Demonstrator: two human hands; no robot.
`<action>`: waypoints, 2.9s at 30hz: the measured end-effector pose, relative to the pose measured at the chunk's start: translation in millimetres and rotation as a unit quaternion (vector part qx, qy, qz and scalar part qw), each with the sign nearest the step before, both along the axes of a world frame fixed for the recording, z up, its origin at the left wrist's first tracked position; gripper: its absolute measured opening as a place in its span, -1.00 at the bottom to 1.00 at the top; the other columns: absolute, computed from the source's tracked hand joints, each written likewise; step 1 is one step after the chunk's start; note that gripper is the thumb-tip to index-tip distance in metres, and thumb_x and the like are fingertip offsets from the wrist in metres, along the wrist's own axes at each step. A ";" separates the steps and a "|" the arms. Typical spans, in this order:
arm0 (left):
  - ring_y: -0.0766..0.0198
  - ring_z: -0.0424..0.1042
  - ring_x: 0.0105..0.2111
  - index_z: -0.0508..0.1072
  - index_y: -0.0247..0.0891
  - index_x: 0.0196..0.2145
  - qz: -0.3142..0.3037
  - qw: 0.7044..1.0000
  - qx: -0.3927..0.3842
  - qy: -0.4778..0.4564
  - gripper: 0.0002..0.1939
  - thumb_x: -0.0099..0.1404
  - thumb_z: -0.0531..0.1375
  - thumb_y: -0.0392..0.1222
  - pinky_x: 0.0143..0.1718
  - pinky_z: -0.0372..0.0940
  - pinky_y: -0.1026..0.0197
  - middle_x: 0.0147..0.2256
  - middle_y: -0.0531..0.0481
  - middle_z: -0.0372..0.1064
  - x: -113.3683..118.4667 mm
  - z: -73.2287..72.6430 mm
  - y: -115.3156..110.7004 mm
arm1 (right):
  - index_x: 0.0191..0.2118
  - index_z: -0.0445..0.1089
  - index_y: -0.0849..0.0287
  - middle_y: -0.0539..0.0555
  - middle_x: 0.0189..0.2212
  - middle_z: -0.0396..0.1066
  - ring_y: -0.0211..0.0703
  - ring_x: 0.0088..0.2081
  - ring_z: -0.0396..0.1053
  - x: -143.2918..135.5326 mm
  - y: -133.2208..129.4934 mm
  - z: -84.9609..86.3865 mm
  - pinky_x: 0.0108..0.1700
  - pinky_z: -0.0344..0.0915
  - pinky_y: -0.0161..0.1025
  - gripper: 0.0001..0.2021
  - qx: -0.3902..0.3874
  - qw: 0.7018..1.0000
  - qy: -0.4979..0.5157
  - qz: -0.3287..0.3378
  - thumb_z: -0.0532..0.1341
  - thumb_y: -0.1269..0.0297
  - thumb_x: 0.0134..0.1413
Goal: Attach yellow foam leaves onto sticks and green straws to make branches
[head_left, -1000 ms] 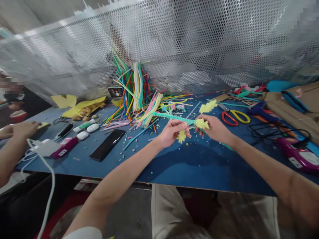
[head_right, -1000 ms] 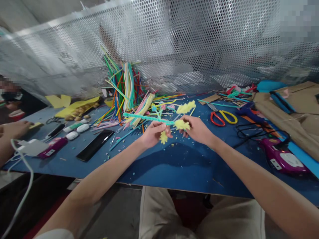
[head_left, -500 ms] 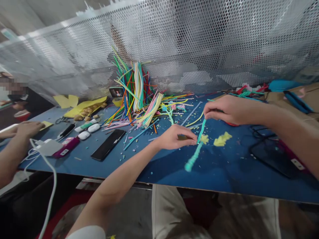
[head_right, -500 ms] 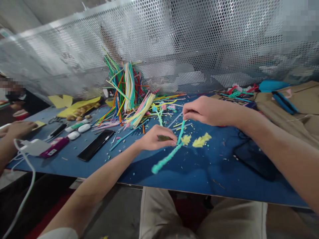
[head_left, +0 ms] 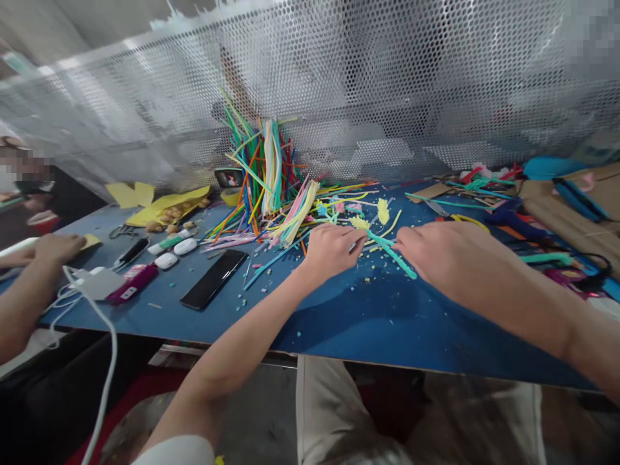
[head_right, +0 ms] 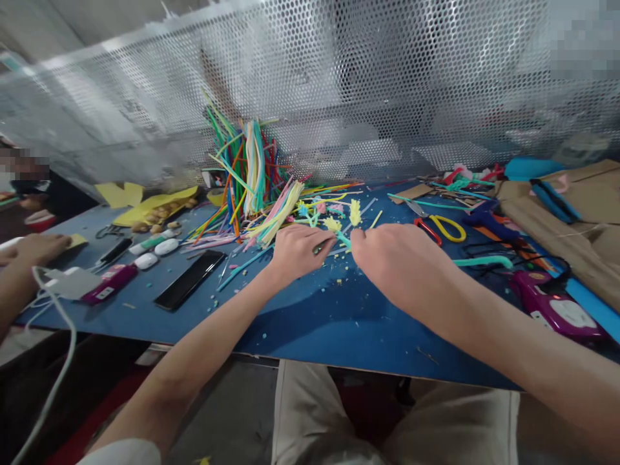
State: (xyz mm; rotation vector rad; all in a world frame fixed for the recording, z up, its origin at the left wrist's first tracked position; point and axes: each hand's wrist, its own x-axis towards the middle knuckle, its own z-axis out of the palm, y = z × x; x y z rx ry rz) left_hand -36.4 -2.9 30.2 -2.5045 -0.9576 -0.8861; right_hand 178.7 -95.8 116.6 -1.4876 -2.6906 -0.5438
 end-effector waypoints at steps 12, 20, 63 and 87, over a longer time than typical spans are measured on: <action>0.28 0.53 -0.35 0.59 -0.22 -0.26 0.019 0.957 -0.179 -0.229 -0.76 0.37 0.15 -0.09 -0.25 0.33 0.26 -0.31 -0.03 0.58 6.7 2.9 -4.5 | -0.25 0.36 0.26 0.15 -0.44 0.50 -0.01 -0.42 0.53 -27.8 -17.3 -39.7 -0.51 0.18 -0.20 -0.77 -0.041 0.997 0.053 -0.048 0.05 0.66 0.12; 0.36 0.47 -0.51 0.53 -0.30 -0.38 -0.099 0.766 -0.407 -0.489 -0.70 0.18 0.33 0.03 -0.40 0.36 0.30 -0.41 -0.01 0.51 3.1 11.2 4.0 | -0.10 0.39 0.24 0.20 -0.27 0.55 -0.04 -0.28 0.51 3.4 18.9 -76.2 -0.34 0.23 -0.19 -0.72 0.039 0.984 0.163 0.058 -0.07 0.41 0.40; 0.26 0.47 -0.41 0.60 -0.10 -0.33 -0.022 0.994 -0.109 -0.007 -0.78 0.32 0.14 -0.13 -0.38 0.14 0.24 -0.43 0.03 0.55 -6.5 14.5 -5.6 | -0.27 0.45 0.18 0.12 -0.36 0.52 -0.07 -0.30 0.41 22.9 11.0 -24.2 -0.28 0.13 -0.18 -0.72 0.014 0.984 0.131 0.122 0.02 0.29 0.36; 0.39 0.34 -0.51 0.44 -0.33 -0.60 -0.208 0.589 -0.608 -0.490 -0.66 0.10 0.36 -0.01 -0.27 0.39 0.26 -0.58 0.04 0.28 6.9 14.8 -12.8 | -0.14 0.45 0.14 0.05 -0.36 0.59 -0.12 -0.40 0.53 14.5 20.1 -85.0 -0.31 0.35 -0.23 -0.83 0.030 0.913 0.406 -0.006 0.12 0.27 0.30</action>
